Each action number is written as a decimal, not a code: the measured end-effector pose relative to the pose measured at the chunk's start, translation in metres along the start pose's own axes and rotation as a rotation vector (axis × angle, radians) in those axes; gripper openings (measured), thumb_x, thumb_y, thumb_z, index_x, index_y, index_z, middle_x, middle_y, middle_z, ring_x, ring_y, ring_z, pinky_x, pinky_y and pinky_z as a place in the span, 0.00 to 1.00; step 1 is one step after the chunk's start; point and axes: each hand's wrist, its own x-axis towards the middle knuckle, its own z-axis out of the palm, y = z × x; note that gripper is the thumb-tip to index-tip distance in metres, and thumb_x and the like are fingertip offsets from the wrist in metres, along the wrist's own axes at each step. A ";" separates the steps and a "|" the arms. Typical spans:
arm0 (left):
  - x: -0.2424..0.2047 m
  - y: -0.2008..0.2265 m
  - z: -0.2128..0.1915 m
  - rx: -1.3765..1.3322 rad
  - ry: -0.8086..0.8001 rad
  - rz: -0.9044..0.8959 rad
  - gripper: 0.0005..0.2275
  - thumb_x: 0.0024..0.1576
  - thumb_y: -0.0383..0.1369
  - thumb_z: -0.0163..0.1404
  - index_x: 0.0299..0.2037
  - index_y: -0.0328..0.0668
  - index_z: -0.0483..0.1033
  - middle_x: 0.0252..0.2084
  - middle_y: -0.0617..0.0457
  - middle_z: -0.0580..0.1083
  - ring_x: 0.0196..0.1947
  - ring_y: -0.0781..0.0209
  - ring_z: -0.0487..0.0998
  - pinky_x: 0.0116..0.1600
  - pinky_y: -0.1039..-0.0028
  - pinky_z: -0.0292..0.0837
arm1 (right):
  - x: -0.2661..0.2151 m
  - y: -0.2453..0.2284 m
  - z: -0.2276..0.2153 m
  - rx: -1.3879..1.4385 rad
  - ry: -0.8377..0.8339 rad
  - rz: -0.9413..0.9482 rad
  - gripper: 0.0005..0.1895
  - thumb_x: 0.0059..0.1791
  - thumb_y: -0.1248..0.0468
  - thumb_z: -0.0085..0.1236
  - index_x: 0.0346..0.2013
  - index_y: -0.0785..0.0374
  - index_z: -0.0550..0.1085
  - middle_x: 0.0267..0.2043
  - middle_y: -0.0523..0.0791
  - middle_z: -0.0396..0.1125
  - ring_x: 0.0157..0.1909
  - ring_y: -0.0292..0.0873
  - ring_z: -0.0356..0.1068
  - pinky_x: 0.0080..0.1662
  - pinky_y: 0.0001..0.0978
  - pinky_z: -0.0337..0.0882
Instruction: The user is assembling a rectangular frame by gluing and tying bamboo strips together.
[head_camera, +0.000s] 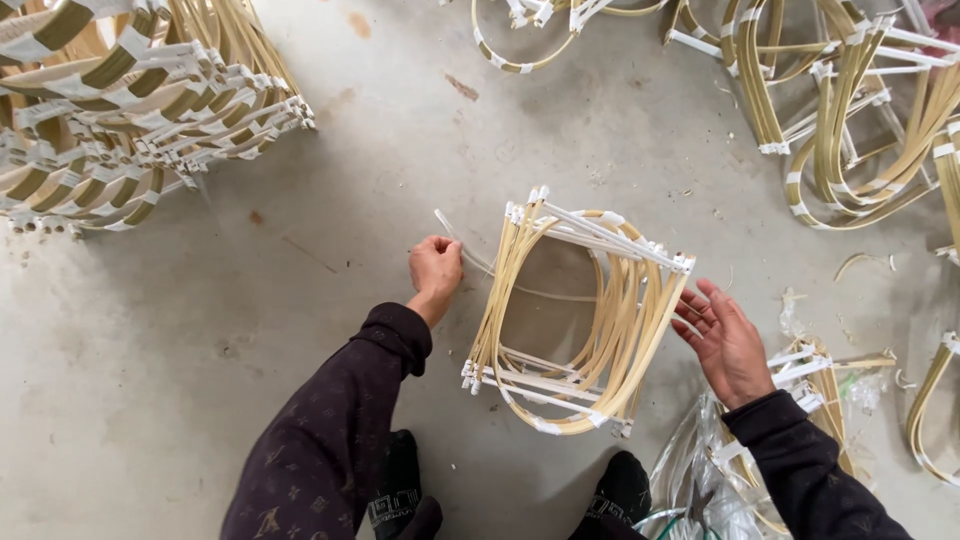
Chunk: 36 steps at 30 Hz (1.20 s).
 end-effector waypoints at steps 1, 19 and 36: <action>0.000 -0.004 -0.002 -0.039 0.007 -0.001 0.07 0.54 0.32 0.53 0.30 0.36 0.78 0.23 0.51 0.77 0.19 0.63 0.77 0.29 0.69 0.74 | -0.002 -0.002 0.001 -0.013 0.010 0.003 0.24 0.58 0.53 0.43 0.65 0.62 0.63 0.58 0.49 0.65 0.58 0.43 0.66 0.59 0.41 0.68; -0.084 0.045 -0.145 -0.470 -0.234 0.272 0.04 0.65 0.29 0.45 0.44 0.37 0.71 0.38 0.45 0.80 0.33 0.61 0.81 0.35 0.73 0.77 | 0.023 -0.011 0.192 -1.702 -0.854 -0.361 0.16 0.49 0.54 0.57 0.49 0.52 0.80 0.47 0.45 0.76 0.45 0.49 0.76 0.47 0.41 0.74; -0.109 0.033 -0.138 -0.586 -0.493 0.214 0.07 0.60 0.29 0.55 0.44 0.33 0.82 0.38 0.50 0.81 0.37 0.64 0.82 0.46 0.73 0.80 | 0.143 0.121 0.176 -1.982 -0.741 -0.517 0.14 0.48 0.56 0.59 0.47 0.54 0.78 0.45 0.47 0.73 0.47 0.50 0.73 0.47 0.44 0.73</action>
